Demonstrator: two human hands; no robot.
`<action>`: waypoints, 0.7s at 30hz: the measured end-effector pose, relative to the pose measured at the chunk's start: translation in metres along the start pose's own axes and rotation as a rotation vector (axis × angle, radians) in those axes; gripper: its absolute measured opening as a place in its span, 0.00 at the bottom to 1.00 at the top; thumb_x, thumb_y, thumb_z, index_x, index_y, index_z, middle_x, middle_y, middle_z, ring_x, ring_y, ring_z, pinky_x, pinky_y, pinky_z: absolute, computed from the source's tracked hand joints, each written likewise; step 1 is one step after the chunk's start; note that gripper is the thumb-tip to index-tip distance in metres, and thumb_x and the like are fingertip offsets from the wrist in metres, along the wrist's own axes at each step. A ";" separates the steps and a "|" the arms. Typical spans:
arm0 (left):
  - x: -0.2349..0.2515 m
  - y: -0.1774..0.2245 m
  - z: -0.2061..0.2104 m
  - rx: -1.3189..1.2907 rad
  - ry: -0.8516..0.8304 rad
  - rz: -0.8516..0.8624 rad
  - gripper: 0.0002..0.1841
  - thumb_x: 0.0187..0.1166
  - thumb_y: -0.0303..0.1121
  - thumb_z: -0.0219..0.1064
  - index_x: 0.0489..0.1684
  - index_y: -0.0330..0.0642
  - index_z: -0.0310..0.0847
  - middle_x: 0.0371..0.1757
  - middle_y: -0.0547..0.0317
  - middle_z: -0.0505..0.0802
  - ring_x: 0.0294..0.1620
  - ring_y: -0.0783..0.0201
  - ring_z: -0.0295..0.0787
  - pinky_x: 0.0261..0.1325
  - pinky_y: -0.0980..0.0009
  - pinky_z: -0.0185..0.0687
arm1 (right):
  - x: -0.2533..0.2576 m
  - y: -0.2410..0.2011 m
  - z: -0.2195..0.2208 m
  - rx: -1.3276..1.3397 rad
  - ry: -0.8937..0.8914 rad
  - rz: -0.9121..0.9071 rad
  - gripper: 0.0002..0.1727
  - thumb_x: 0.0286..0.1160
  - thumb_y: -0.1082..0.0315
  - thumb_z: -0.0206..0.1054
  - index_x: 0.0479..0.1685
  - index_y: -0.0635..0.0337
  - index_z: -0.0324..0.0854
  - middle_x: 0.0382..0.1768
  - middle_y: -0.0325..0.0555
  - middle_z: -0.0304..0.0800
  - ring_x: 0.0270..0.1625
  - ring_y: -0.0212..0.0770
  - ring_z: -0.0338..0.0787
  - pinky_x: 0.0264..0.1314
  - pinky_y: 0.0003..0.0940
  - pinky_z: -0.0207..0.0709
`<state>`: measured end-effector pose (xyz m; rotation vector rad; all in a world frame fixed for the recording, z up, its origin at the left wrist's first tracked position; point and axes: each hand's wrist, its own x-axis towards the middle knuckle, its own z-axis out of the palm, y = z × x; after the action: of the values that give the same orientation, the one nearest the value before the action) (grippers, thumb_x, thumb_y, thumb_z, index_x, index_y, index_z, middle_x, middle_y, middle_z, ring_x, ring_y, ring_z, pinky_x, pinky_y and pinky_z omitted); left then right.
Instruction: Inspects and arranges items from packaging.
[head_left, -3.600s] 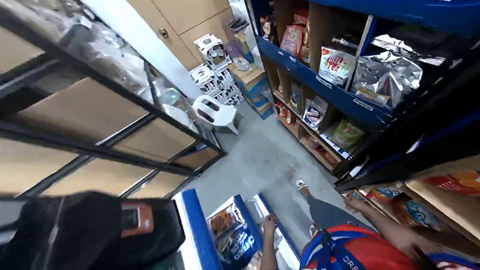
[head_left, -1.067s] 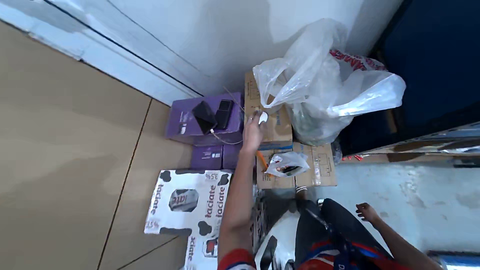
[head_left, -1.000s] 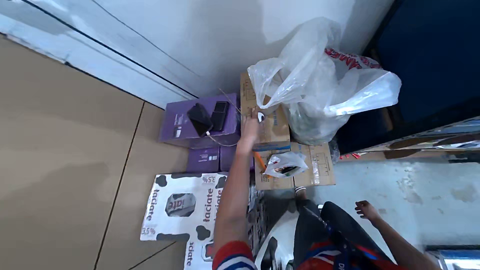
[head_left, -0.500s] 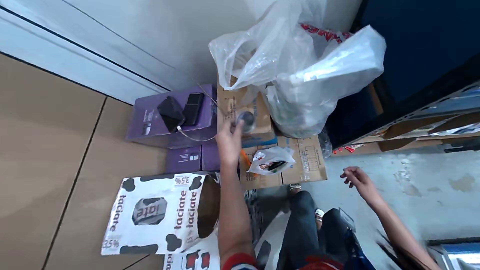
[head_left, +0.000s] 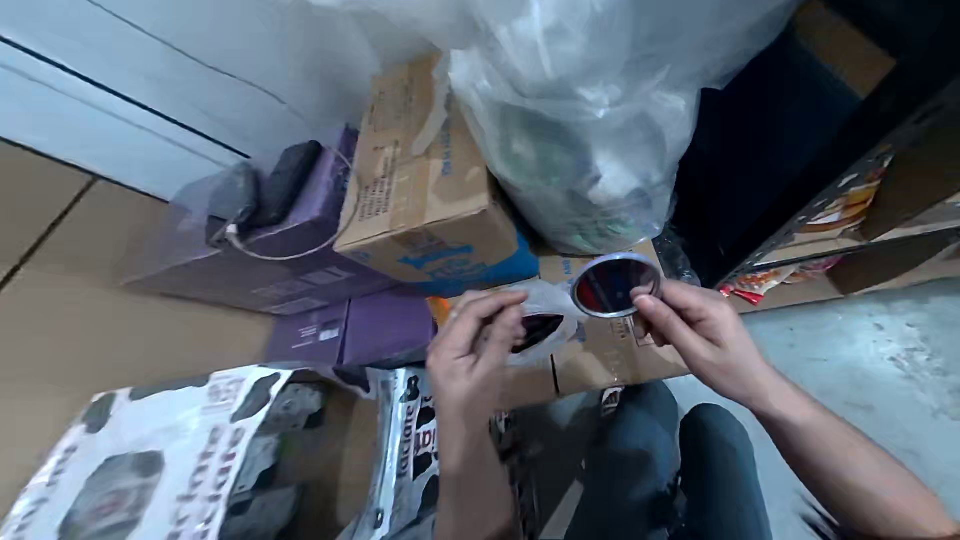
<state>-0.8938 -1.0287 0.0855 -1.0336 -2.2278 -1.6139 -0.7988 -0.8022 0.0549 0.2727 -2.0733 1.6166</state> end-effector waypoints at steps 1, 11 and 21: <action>-0.009 -0.013 -0.001 0.065 0.022 0.005 0.11 0.88 0.35 0.61 0.48 0.40 0.89 0.41 0.71 0.92 0.36 0.84 0.87 0.41 0.84 0.87 | -0.003 0.006 -0.003 0.003 0.027 -0.020 0.19 0.94 0.62 0.51 0.42 0.66 0.83 0.29 0.31 0.84 0.31 0.13 0.79 0.37 0.10 0.74; -0.051 -0.079 0.010 0.822 -0.148 -0.008 0.14 0.85 0.27 0.60 0.58 0.29 0.89 0.59 0.31 0.92 0.62 0.31 0.89 0.65 0.34 0.79 | -0.052 -0.004 -0.004 -0.056 0.182 -0.243 0.16 0.94 0.64 0.50 0.38 0.57 0.80 0.27 0.25 0.84 0.33 0.15 0.82 0.38 0.10 0.77; -0.027 -0.091 -0.023 0.889 -0.494 -0.040 0.16 0.88 0.30 0.59 0.65 0.31 0.86 0.65 0.23 0.86 0.73 0.22 0.76 0.75 0.29 0.65 | -0.106 -0.081 0.017 -0.222 0.360 -0.335 0.17 0.93 0.65 0.50 0.36 0.59 0.80 0.26 0.26 0.83 0.30 0.15 0.80 0.35 0.11 0.76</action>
<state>-0.9374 -1.0746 0.0111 -1.1500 -2.8099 -0.2293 -0.6762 -0.8562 0.0689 0.2180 -1.7973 1.1332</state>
